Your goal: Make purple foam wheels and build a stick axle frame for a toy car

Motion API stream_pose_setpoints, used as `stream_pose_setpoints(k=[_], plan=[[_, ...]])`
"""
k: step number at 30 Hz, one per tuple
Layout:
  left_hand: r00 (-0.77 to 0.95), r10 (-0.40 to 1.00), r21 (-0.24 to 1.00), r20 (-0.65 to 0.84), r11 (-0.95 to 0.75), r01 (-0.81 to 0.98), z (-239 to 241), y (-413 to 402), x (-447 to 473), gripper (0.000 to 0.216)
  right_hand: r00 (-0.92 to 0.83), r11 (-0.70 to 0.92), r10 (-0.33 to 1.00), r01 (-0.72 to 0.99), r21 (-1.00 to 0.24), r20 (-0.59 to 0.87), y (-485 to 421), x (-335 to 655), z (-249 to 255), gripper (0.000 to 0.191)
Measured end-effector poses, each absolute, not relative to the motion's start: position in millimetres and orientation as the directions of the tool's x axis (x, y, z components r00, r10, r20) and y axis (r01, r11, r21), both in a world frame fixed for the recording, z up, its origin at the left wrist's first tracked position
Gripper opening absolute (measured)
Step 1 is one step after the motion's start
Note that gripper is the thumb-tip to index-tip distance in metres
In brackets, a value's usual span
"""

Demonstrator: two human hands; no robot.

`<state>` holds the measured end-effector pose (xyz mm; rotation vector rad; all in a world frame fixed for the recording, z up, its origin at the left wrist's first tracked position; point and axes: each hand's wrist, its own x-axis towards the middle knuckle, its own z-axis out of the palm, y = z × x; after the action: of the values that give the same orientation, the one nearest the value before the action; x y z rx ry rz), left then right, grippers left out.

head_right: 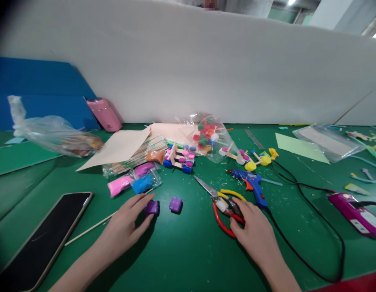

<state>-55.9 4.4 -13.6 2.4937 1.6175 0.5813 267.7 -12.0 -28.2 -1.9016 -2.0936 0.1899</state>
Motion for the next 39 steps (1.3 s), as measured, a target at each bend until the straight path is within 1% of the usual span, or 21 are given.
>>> stream_pose_setpoints(k=[3,5,7,9,11,13,17,20,23,27,29,33,36,39], plan=[[0.337,0.902,0.344,0.269,-0.417,0.841,-15,4,-56,0.035,0.043,0.0,0.983,0.972,-0.234,0.18,-18,279,-32,0.039],[0.332,0.899,0.358,0.285,-0.421,0.833,-15,3,-57,0.033,0.072,-0.019,0.969,0.975,-0.22,0.235,-20,277,-33,0.04],[0.333,0.894,0.37,0.301,-0.431,0.823,-16,3,-57,0.032,0.04,0.05,0.951,0.959,-0.279,0.307,-19,263,-30,0.04],[0.332,0.892,0.382,0.308,-0.435,0.815,-17,2,-56,0.03,-0.046,0.181,0.94,0.907,-0.379,0.338,-18,239,-23,0.041],[0.324,0.895,0.375,0.306,-0.426,0.823,-18,1,-53,0.03,-0.162,0.28,0.942,0.859,-0.428,0.292,-14,211,-14,0.042],[0.307,0.904,0.354,0.299,-0.403,0.844,-19,0,-49,0.031,-0.276,0.363,0.928,0.82,-0.441,0.251,-8,185,-5,0.043],[0.276,0.914,0.316,0.296,-0.367,0.875,-21,2,-41,0.035,-0.372,0.427,0.904,0.788,-0.443,0.21,7,155,2,0.046],[0.263,0.912,0.291,0.315,-0.357,0.888,-22,5,-37,0.035,-0.378,0.428,0.904,0.787,-0.444,0.2,14,147,-2,0.044],[0.251,0.895,0.28,0.37,-0.365,0.888,-25,5,-36,0.035,-0.386,0.433,0.901,0.784,-0.445,0.196,15,144,-8,0.043],[0.228,0.882,0.297,0.413,-0.367,0.881,-30,4,-37,0.036,-0.408,0.448,0.894,0.781,-0.435,0.188,15,143,-14,0.038],[0.228,0.892,0.33,0.39,-0.367,0.87,-31,3,-39,0.039,-0.389,0.43,0.902,0.798,-0.422,0.184,16,144,-17,0.039],[0.26,0.919,0.412,0.297,-0.368,0.833,-29,2,-43,0.042,-0.331,0.372,0.928,0.844,-0.386,0.17,16,145,-22,0.042],[0.26,0.93,0.471,0.261,-0.358,0.806,-27,2,-44,0.037,-0.314,0.346,0.938,0.862,-0.372,0.145,16,146,-22,0.04],[0.262,0.937,0.501,0.232,-0.347,0.793,-26,3,-45,0.03,-0.31,0.334,0.943,0.865,-0.374,0.124,16,146,-21,0.037]])
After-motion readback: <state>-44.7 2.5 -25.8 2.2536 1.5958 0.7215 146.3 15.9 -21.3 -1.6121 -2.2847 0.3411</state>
